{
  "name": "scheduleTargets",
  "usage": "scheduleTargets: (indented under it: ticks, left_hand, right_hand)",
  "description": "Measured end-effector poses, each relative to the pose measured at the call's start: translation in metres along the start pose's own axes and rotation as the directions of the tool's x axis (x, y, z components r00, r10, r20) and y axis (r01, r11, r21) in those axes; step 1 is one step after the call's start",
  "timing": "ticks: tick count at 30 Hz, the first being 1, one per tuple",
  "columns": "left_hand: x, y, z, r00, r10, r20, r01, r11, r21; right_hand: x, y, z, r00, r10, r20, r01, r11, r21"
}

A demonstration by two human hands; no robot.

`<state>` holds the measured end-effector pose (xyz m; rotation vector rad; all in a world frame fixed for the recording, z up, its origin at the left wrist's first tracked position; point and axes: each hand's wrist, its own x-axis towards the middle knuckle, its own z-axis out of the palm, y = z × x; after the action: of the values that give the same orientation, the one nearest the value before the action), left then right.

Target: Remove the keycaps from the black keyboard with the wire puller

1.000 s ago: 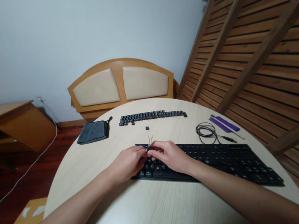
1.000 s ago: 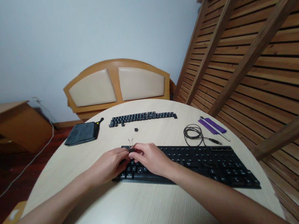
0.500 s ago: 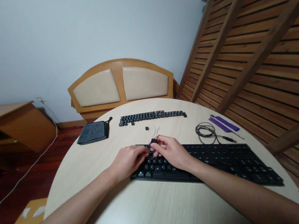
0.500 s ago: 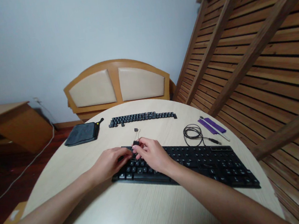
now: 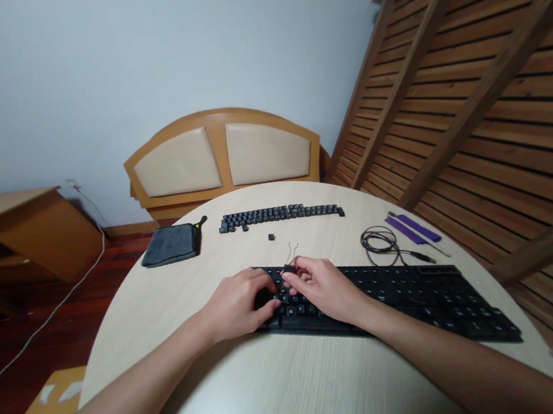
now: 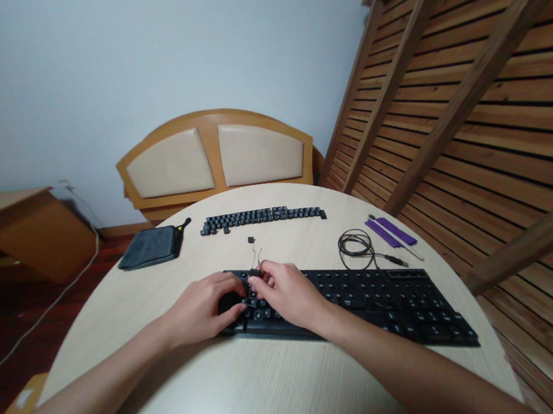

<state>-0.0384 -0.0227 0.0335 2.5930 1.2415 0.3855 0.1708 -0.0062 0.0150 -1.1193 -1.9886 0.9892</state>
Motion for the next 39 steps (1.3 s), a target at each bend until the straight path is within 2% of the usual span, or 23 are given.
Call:
scheduleTargets:
  ticks: [5, 9, 12, 18, 22, 29, 33, 39]
  left_hand:
    - [0.0, 0.001, 0.001, 1.0, 0.002, 0.004, -0.002, 1.0, 0.011]
    - [0.001, 0.0, 0.008, 0.999, 0.017, -0.044, -0.018, 0.999, -0.029]
    - [0.002, -0.001, 0.014, 0.998, 0.019, -0.066, -0.024, 0.997, -0.072]
    - [0.003, 0.0, 0.022, 0.994, -0.029, -0.107, 0.008, 0.983, -0.186]
    - [0.005, 0.0, 0.026, 0.99, -0.066, -0.122, 0.038, 0.975, -0.22]
    - [0.008, -0.001, 0.035, 0.971, -0.147, -0.188, 0.091, 0.956, -0.28]
    - [0.009, -0.001, 0.04, 0.954, -0.213, -0.209, 0.1, 0.889, -0.448]
    - [0.01, 0.0, 0.041, 0.947, -0.245, -0.209, 0.056, 0.763, -0.644]
  right_hand:
    - [-0.006, -0.007, -0.001, 0.997, -0.07, 0.037, 0.076, 0.977, -0.199]
    - [-0.01, -0.011, 0.0, 0.98, -0.172, 0.1, 0.198, 0.888, -0.416]
    - [-0.011, -0.009, 0.002, 0.986, -0.142, 0.09, 0.168, 0.862, -0.478]
    - [-0.009, -0.004, 0.001, 0.998, -0.058, 0.027, 0.064, 0.951, -0.303]
    - [-0.005, 0.0, 0.002, 0.999, -0.042, -0.008, 0.039, 0.972, -0.233]
    - [0.001, 0.016, 0.006, 0.996, 0.021, -0.091, -0.015, 0.998, 0.068]
    - [0.001, 0.017, 0.008, 0.992, 0.021, -0.123, 0.005, 0.979, 0.206]
    - [0.0, 0.017, 0.006, 0.991, 0.044, -0.129, -0.013, 0.972, 0.234]
